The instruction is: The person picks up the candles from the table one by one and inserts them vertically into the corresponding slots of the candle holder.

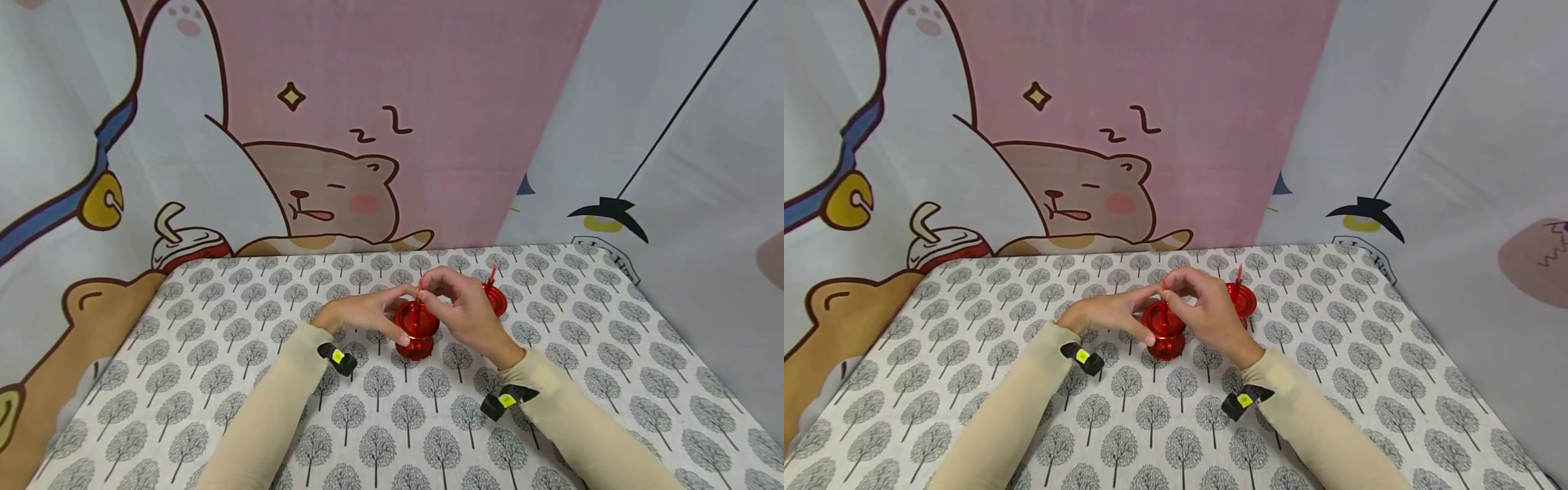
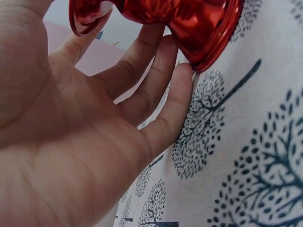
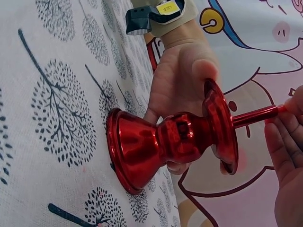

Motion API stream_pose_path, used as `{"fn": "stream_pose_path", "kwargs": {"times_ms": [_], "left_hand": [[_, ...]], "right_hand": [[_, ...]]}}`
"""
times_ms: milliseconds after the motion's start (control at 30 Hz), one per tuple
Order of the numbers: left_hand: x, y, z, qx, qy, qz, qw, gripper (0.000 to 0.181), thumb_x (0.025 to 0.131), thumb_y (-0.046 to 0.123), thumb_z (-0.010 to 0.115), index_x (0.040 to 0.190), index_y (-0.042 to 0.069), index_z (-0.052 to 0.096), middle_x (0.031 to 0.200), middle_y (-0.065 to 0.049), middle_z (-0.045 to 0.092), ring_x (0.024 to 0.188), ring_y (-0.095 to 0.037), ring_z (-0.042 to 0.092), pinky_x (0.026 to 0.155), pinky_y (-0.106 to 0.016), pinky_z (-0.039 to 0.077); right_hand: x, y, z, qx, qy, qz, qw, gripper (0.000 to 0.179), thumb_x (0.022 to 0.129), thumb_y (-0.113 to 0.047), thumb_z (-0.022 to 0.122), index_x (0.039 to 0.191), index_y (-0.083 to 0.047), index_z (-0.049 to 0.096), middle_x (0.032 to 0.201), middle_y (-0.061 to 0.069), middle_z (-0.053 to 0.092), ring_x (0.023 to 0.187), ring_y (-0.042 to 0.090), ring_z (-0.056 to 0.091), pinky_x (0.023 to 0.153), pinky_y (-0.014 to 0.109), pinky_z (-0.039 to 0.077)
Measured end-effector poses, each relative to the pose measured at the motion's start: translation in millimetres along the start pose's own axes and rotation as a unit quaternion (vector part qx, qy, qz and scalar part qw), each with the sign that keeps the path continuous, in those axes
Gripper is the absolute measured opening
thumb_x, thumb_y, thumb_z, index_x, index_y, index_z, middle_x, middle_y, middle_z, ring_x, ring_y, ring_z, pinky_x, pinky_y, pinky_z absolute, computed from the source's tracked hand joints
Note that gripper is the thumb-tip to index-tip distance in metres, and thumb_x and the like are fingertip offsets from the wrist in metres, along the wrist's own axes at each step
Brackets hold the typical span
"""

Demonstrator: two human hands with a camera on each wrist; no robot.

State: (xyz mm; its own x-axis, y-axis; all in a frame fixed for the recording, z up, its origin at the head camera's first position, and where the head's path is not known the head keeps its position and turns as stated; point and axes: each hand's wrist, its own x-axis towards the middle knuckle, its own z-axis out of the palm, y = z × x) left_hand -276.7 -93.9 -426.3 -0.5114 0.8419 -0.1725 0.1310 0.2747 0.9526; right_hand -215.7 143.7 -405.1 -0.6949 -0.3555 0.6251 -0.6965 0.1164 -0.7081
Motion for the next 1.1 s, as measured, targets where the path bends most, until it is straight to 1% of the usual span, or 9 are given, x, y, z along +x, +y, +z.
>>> {"fn": "stream_pose_path", "kwargs": {"times_ms": [233, 400, 500, 667, 733, 800, 900, 1033, 1100], "left_hand": [[-1.1, -0.6, 0.9, -0.002, 0.005, 0.000, 1.0000, 0.078, 0.093, 0.009, 0.087, 0.158, 0.016, 0.044, 0.139, -0.009, 0.070, 0.126, -0.026, 0.070, 0.113, -0.043, 0.051], [-2.0, -0.9, 1.8, -0.012, 0.005, -0.003, 0.9999, 0.076, 0.093, 0.009, 0.087, 0.156, 0.015, 0.044, 0.146, -0.010, 0.067, 0.131, -0.026, 0.068, 0.115, -0.043, 0.050], [-1.2, -0.3, 1.9, -0.007, 0.008, 0.002, 0.9999, 0.075, 0.093, 0.010, 0.087, 0.154, 0.016, 0.045, 0.146, -0.010, 0.067, 0.131, -0.025, 0.068, 0.114, -0.042, 0.051], [0.7, 2.1, 2.1, 0.007, 0.011, 0.015, 0.9998, 0.072, 0.092, 0.010, 0.088, 0.152, 0.015, 0.048, 0.140, -0.009, 0.070, 0.126, -0.025, 0.070, 0.111, -0.041, 0.054], [1.2, 3.4, 2.1, 0.014, 0.012, 0.016, 0.9997, 0.072, 0.092, 0.011, 0.088, 0.152, 0.015, 0.048, 0.139, -0.009, 0.070, 0.126, -0.024, 0.070, 0.111, -0.041, 0.053], [1.6, 4.4, 2.0, 0.018, 0.014, 0.015, 0.9996, 0.073, 0.092, 0.012, 0.088, 0.153, 0.015, 0.048, 0.139, -0.008, 0.070, 0.126, -0.024, 0.070, 0.111, -0.040, 0.053], [1.7, 4.8, 1.7, 0.021, 0.018, 0.013, 0.9995, 0.074, 0.092, 0.012, 0.089, 0.153, 0.016, 0.048, 0.140, -0.007, 0.070, 0.127, -0.023, 0.069, 0.112, -0.040, 0.052], [1.1, 3.4, 1.3, 0.022, 0.022, 0.010, 0.9995, 0.074, 0.091, 0.011, 0.089, 0.153, 0.017, 0.049, 0.141, -0.006, 0.069, 0.129, -0.022, 0.067, 0.112, -0.040, 0.051], [0.8, 3.0, 1.0, 0.022, 0.022, 0.010, 0.9995, 0.075, 0.092, 0.011, 0.089, 0.155, 0.018, 0.049, 0.141, -0.006, 0.069, 0.129, -0.022, 0.067, 0.113, -0.041, 0.051]], "right_hand": [[0.7, 2.8, 2.3, 0.000, 0.005, -0.026, 0.9997, 0.012, 0.099, 0.011, 0.072, 0.109, 0.005, 0.071, 0.095, 0.021, 0.073, 0.084, 0.016, 0.066, 0.081, 0.022, 0.059], [0.0, 1.0, 3.0, -0.005, 0.003, -0.036, 0.9993, 0.017, 0.098, 0.015, 0.072, 0.110, 0.003, 0.074, 0.100, 0.016, 0.075, 0.088, 0.018, 0.067, 0.081, 0.022, 0.059], [-0.2, 0.1, 1.9, -0.008, 0.000, -0.042, 0.9991, 0.015, 0.098, 0.015, 0.072, 0.107, 0.003, 0.075, 0.102, 0.018, 0.074, 0.088, 0.019, 0.065, 0.081, 0.022, 0.058], [-0.5, -0.6, -0.8, -0.024, 0.000, -0.039, 0.9990, 0.015, 0.098, 0.015, 0.073, 0.105, 0.003, 0.075, 0.102, 0.016, 0.075, 0.088, 0.018, 0.065, 0.083, 0.022, 0.057], [-0.7, -0.9, -1.7, -0.031, 0.000, -0.036, 0.9989, 0.014, 0.098, 0.014, 0.074, 0.105, 0.003, 0.075, 0.102, 0.013, 0.075, 0.088, 0.018, 0.066, 0.083, 0.023, 0.057], [-0.8, -0.5, -2.5, -0.032, -0.001, -0.032, 0.9990, 0.013, 0.098, 0.013, 0.074, 0.104, 0.003, 0.075, 0.102, 0.013, 0.076, 0.088, 0.019, 0.066, 0.082, 0.023, 0.057], [-1.0, -0.3, -3.1, -0.025, -0.006, -0.030, 0.9992, 0.010, 0.100, 0.011, 0.074, 0.105, 0.003, 0.075, 0.103, 0.013, 0.075, 0.086, 0.019, 0.065, 0.080, 0.023, 0.056], [-0.9, 1.2, -3.4, -0.013, -0.012, -0.028, 0.9994, 0.012, 0.100, 0.011, 0.073, 0.107, 0.002, 0.076, 0.103, 0.010, 0.075, 0.085, 0.019, 0.064, 0.078, 0.024, 0.057], [-0.7, 1.5, -4.0, -0.013, -0.012, -0.024, 0.9996, 0.014, 0.100, 0.012, 0.073, 0.109, 0.002, 0.076, 0.104, 0.011, 0.075, 0.087, 0.019, 0.065, 0.079, 0.024, 0.058]]}}
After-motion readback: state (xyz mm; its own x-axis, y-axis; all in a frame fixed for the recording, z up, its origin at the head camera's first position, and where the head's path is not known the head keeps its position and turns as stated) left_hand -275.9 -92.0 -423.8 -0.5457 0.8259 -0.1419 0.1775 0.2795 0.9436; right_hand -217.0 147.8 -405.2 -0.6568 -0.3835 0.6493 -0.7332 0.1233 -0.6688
